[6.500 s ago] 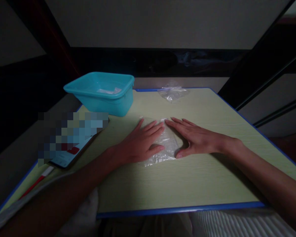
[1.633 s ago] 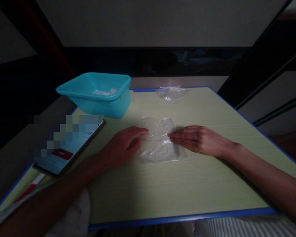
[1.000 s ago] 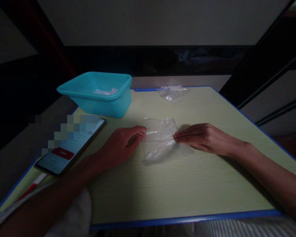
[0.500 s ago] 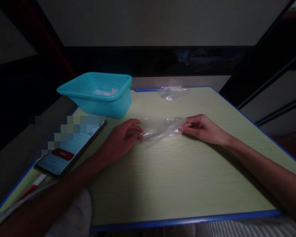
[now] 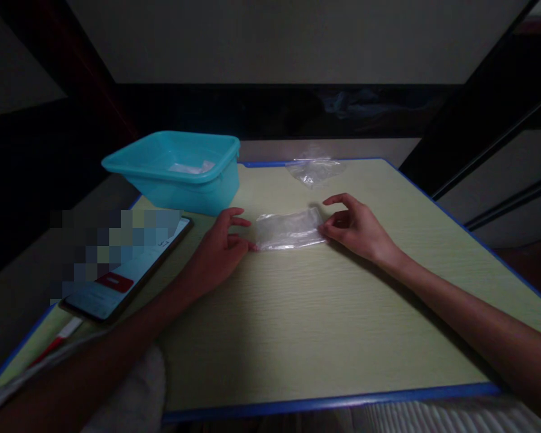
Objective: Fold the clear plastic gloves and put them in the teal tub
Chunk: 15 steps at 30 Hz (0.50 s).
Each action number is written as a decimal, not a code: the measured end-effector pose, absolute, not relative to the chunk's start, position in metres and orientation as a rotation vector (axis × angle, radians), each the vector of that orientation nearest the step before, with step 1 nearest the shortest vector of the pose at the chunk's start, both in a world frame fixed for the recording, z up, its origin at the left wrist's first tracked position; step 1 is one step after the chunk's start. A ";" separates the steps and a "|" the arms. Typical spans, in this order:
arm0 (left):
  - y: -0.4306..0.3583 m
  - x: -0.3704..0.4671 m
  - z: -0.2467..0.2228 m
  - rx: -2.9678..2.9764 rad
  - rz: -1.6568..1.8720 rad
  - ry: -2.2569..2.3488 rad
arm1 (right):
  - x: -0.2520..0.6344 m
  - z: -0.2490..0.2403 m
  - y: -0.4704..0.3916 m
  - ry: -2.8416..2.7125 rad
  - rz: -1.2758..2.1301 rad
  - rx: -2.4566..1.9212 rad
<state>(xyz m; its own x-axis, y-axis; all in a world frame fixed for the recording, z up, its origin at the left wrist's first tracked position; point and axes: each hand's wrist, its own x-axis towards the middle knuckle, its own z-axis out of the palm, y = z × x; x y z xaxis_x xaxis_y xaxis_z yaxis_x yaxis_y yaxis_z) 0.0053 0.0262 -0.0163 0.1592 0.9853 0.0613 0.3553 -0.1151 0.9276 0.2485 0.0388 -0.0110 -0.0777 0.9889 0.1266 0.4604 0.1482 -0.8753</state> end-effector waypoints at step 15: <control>0.027 0.008 -0.014 1.585 0.963 1.355 | 0.249 -0.015 0.034 -2.029 0.168 -1.365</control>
